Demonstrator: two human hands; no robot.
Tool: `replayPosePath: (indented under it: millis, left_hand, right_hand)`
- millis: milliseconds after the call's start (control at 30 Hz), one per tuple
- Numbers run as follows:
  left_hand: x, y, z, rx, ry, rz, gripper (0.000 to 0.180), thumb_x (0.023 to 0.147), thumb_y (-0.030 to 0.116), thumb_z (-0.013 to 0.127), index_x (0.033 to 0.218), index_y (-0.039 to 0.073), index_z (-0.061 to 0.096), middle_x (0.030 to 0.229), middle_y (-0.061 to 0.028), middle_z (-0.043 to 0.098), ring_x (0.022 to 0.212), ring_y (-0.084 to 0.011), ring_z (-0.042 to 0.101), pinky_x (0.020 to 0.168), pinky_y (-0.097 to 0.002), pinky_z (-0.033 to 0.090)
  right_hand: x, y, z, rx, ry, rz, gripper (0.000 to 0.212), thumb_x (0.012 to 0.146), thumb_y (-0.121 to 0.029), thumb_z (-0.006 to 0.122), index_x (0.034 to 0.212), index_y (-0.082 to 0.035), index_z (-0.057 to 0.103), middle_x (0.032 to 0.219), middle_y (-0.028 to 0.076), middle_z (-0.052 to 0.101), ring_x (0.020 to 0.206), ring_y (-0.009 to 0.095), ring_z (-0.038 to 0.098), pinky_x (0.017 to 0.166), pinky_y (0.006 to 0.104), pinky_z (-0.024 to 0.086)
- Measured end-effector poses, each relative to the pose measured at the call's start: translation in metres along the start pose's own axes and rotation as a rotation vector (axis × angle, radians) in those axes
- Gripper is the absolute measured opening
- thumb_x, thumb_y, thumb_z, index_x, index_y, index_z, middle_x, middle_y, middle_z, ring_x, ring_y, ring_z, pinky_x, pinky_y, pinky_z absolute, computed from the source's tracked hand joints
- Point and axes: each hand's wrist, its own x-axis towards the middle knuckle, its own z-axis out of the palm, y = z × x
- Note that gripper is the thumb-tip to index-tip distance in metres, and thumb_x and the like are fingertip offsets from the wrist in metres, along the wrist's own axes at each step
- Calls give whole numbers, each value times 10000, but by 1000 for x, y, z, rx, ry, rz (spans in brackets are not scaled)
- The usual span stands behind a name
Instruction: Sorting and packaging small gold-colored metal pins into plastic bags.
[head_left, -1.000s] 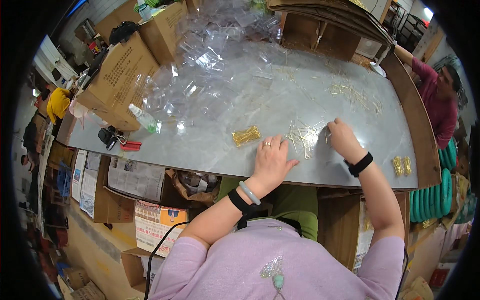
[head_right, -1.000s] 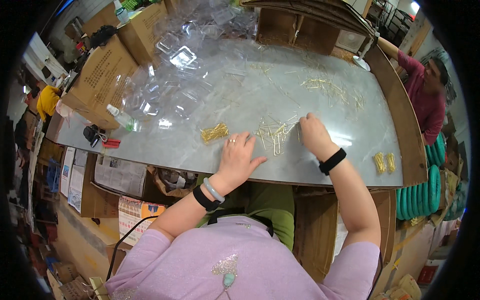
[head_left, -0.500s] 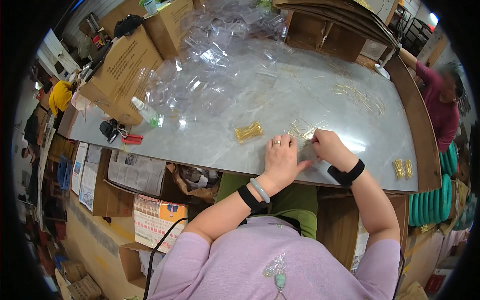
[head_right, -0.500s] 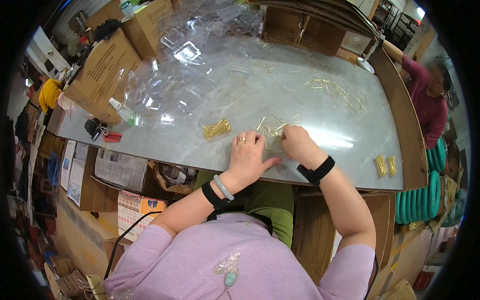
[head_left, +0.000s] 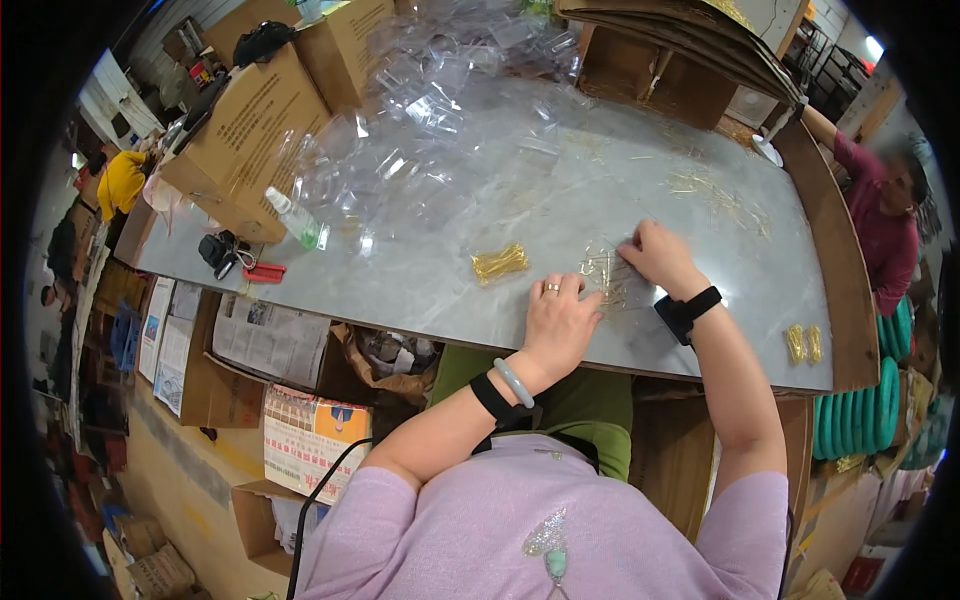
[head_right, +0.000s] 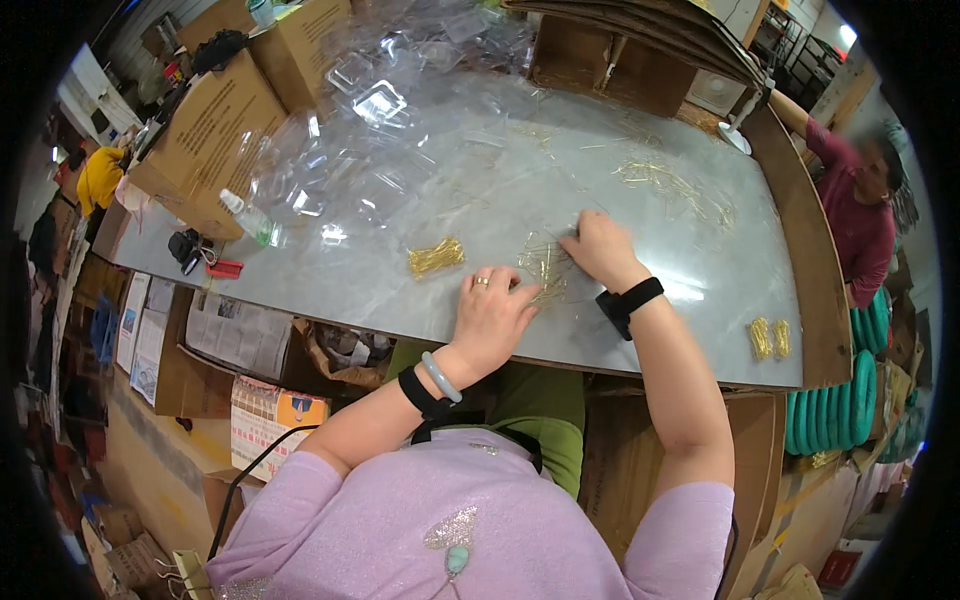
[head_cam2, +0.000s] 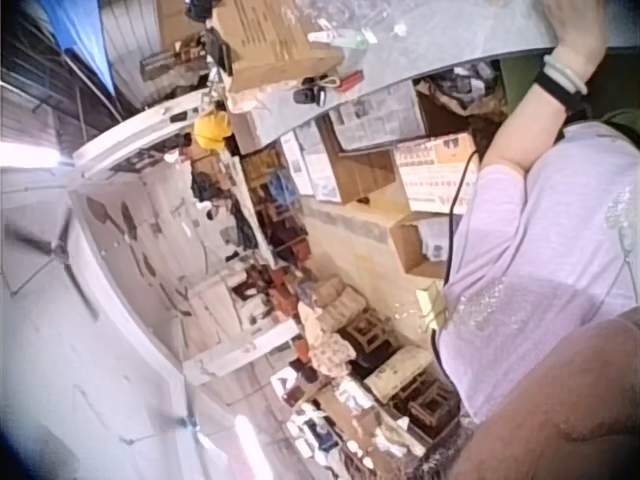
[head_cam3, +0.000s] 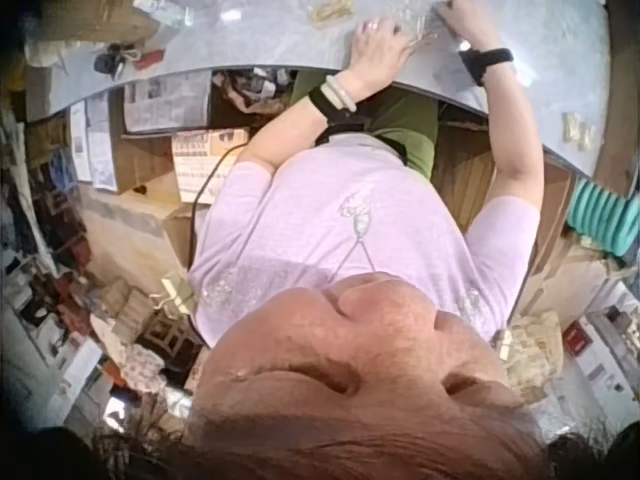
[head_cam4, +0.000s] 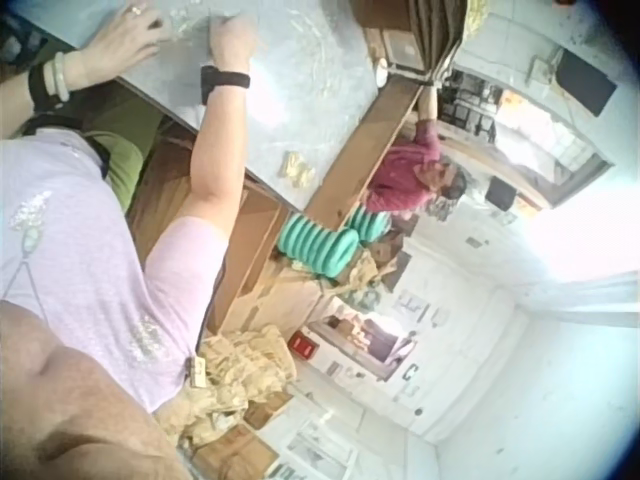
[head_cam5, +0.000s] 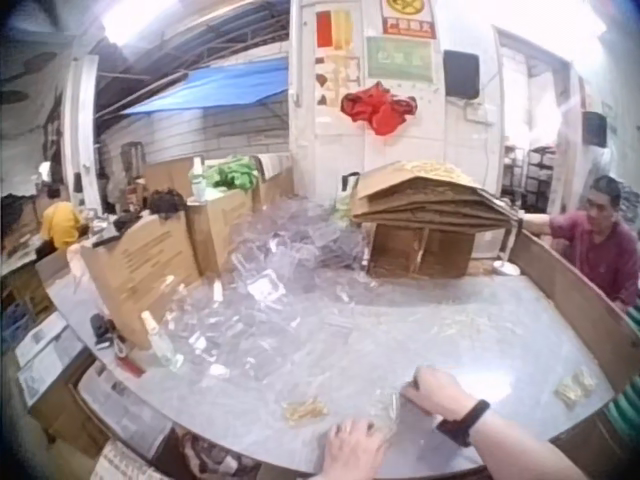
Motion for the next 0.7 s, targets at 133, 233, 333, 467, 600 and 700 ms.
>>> replayPosePath:
  millis: [133, 233, 333, 467, 600, 700]
  left_hand:
    - [-1, -5, 1, -27, 0, 9, 373, 804, 178, 785, 1154, 99, 683, 1134, -121, 572, 1126, -308, 521, 982, -465, 404]
    - [0, -4, 5, -110, 78, -73, 555, 798, 174, 798, 1280, 11, 576, 1254, -190, 533, 1231, -379, 481, 1068, -511, 369]
    - [0, -9, 5, -130, 53, -85, 691, 800, 178, 805, 1350, -65, 464, 1342, -252, 474, 1304, -444, 423, 1126, -543, 325]
    - [1, -14, 4, -111, 3, -52, 687, 817, 181, 792, 1357, -80, 456, 1360, -251, 483, 1337, -447, 411, 1147, -539, 312]
    - [3, -16, -1, -146, -73, 3, 651, 840, 152, 761, 1382, -47, 459, 1369, -214, 509, 1355, -423, 425, 1151, -536, 309]
    - [3, -21, 0, -155, -93, 89, 625, 859, 134, 738, 1400, -19, 464, 1386, -201, 511, 1367, -405, 432, 1159, -535, 306]
  right_hand:
    - [6, -3, 12, 41, 37, -244, 177, 920, -143, 607, 1046, -21, 634, 1045, 200, 640, 1004, 404, 621, 882, 470, 502]
    - [5, 1, 13, 121, -27, -398, 146, 913, -74, 589, 1047, -32, 626, 1071, 177, 630, 1034, 395, 601, 897, 465, 493]
    - [-8, 0, 3, 109, -114, -503, 244, 888, -146, 668, 1106, -42, 634, 1129, 175, 612, 1088, 384, 570, 940, 448, 483]
    - [-45, -11, -25, 123, -220, -517, 505, 778, -207, 799, 1227, -70, 613, 1177, 150, 582, 1131, 365, 526, 984, 421, 472]
    - [-61, -11, -24, 119, -226, -528, 602, 725, -183, 843, 1263, -76, 593, 1179, 129, 576, 1120, 353, 527, 975, 414, 477]
    - [-61, -4, -11, 151, -211, -535, 592, 725, -173, 842, 1255, -74, 599, 1181, 121, 577, 1114, 344, 533, 963, 411, 481]
